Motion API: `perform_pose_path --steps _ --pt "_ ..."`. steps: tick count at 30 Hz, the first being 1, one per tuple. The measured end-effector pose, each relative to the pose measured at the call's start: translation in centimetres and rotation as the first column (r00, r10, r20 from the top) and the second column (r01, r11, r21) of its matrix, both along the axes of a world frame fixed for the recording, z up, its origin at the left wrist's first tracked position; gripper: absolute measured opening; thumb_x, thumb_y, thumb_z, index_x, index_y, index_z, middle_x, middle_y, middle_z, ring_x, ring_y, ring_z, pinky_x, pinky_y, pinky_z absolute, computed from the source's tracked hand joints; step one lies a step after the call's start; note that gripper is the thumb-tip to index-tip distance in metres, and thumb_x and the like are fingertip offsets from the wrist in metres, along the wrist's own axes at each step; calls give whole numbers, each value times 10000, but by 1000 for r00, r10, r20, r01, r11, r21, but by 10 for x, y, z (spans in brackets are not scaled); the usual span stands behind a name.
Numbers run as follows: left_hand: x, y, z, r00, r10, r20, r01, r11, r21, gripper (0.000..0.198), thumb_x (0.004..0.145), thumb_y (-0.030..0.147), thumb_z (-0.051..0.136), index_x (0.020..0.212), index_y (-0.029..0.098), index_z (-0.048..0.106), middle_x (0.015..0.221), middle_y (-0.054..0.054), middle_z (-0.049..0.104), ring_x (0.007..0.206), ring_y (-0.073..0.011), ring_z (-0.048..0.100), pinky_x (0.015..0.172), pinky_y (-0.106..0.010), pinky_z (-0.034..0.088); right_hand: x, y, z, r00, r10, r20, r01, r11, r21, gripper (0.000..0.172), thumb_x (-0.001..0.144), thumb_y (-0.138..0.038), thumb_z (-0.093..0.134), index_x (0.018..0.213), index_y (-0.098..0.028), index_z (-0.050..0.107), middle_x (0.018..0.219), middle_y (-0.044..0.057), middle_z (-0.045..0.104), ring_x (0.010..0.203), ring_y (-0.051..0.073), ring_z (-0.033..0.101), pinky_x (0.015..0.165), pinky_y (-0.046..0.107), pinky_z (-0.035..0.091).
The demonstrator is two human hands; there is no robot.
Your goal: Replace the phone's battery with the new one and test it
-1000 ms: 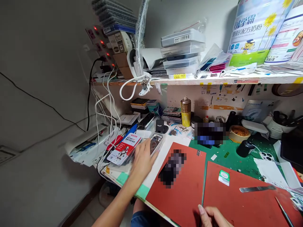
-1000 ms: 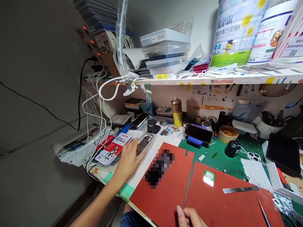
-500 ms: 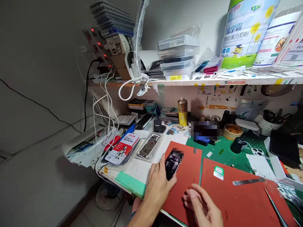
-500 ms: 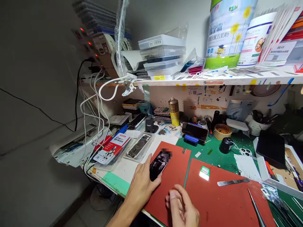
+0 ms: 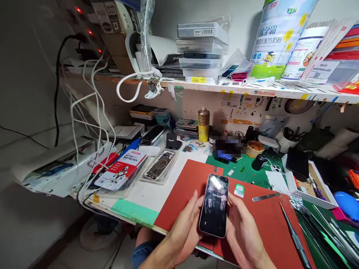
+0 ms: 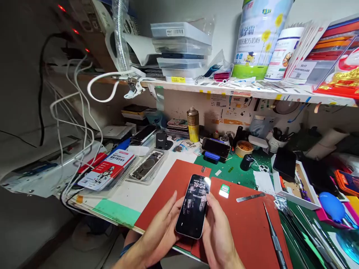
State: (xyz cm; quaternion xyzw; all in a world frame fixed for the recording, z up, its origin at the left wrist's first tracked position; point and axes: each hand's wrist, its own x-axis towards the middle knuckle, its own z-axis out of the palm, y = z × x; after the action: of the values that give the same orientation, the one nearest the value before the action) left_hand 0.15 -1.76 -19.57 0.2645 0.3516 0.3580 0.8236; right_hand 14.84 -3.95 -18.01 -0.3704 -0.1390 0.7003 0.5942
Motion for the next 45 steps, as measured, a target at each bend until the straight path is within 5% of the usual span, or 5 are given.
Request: perform_pose_path --steps 4,9,14,28,45 --pt "15 9 0 965 -89 247 104 993 -49 545 1073 562 438 1397 185 661 1326 -184 723 1182 -347 700 946 -540 575 22 6 -9 905 77 418 -141 982 124 546 933 -452 712 1445 -280 631 1377 59 703 1266 288 640 1105 431 499" --pt "20 16 -10 954 -117 277 123 992 -2 556 1094 522 406 1342 119 697 1244 -208 754 1057 -304 756 805 -368 602 39 -3 -30 535 38 844 -240 965 108 814 747 -273 841 1511 -332 567 1472 73 590 1356 311 570 1089 430 537" --pt "18 21 -15 956 -121 268 126 992 -3 597 1095 541 378 1292 96 724 1196 -217 765 1017 -301 770 801 -346 591 29 -12 -38 667 85 740 -240 965 106 902 805 -322 845 1597 -338 413 1459 93 613 1203 282 686 1018 426 593" --pt "20 9 -27 977 23 211 -43 995 90 551 1072 544 412 1270 130 717 1143 -206 765 827 -299 769 508 -333 623 24 -11 -57 817 -61 574 -141 943 301 432 987 -500 668 1323 -241 745 1175 112 789 961 276 758 771 307 635" --pt "17 2 -25 987 63 150 -69 997 34 459 946 538 719 1250 198 770 1157 -100 794 1172 -317 687 1049 -449 537 7 -11 -50 813 -88 575 -34 979 199 384 1007 -576 609 978 -203 697 674 -30 560 465 114 515 400 219 392"
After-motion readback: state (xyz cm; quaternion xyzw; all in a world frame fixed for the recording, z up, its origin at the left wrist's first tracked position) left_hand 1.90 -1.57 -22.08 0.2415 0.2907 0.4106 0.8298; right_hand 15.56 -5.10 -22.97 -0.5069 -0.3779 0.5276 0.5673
